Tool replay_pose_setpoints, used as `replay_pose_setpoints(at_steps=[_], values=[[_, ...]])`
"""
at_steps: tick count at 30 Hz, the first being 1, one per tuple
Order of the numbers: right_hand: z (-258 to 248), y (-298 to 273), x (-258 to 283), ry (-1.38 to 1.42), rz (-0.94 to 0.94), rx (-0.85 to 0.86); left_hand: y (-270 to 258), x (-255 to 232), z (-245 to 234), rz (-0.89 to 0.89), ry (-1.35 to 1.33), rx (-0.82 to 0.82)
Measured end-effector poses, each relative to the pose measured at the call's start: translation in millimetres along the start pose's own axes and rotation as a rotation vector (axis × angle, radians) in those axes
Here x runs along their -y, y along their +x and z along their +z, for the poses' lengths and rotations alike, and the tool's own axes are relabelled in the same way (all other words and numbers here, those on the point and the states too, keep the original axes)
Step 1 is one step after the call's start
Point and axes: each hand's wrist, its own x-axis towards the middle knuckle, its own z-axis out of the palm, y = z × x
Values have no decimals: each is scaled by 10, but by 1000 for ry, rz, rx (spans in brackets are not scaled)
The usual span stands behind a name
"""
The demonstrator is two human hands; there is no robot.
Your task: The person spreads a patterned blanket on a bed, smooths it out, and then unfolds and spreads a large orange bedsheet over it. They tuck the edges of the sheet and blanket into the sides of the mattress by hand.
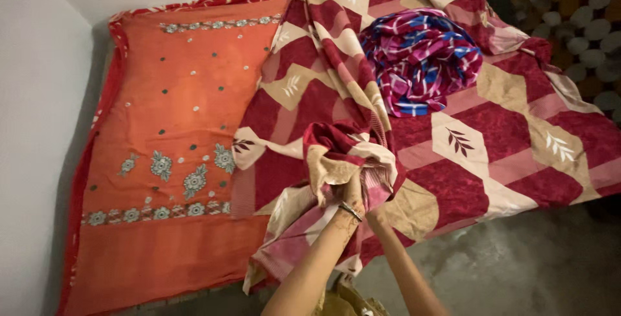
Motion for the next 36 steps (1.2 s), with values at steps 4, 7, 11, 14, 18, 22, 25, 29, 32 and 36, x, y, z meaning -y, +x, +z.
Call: replay_pose_setpoints(at_steps=[4,7,11,14,18,22,25,29,32,36], values=[[-415,304,33,-105,-313,-220,113,101,80,30,-61,52],[-699,377,375,-391,-618,-391,23,44,339,109,158,113],[-693,517,1590,0,-628,-215,-215,100,572,70,441,-23],[-422,309,2568,-778,-1026,-402,-65,218,651,-122,580,-155],[-29,326,3253,-954,-1212,-445,649,338,487,-270,599,-244],[44,725,3127,-1109,-1187,-277,1606,260,-23,-164,615,-401],[-81,1039,2642,-1238,-934,-227,1899,141,-438,-83,513,-495],[-423,1406,2019,-1364,-569,-108,2092,-7,-600,6,691,-768],[-726,1672,1831,-1454,-405,-18,2217,149,-546,336,1004,-781],[-1063,2056,2044,-1469,-70,90,2323,362,-229,548,1552,-770]])
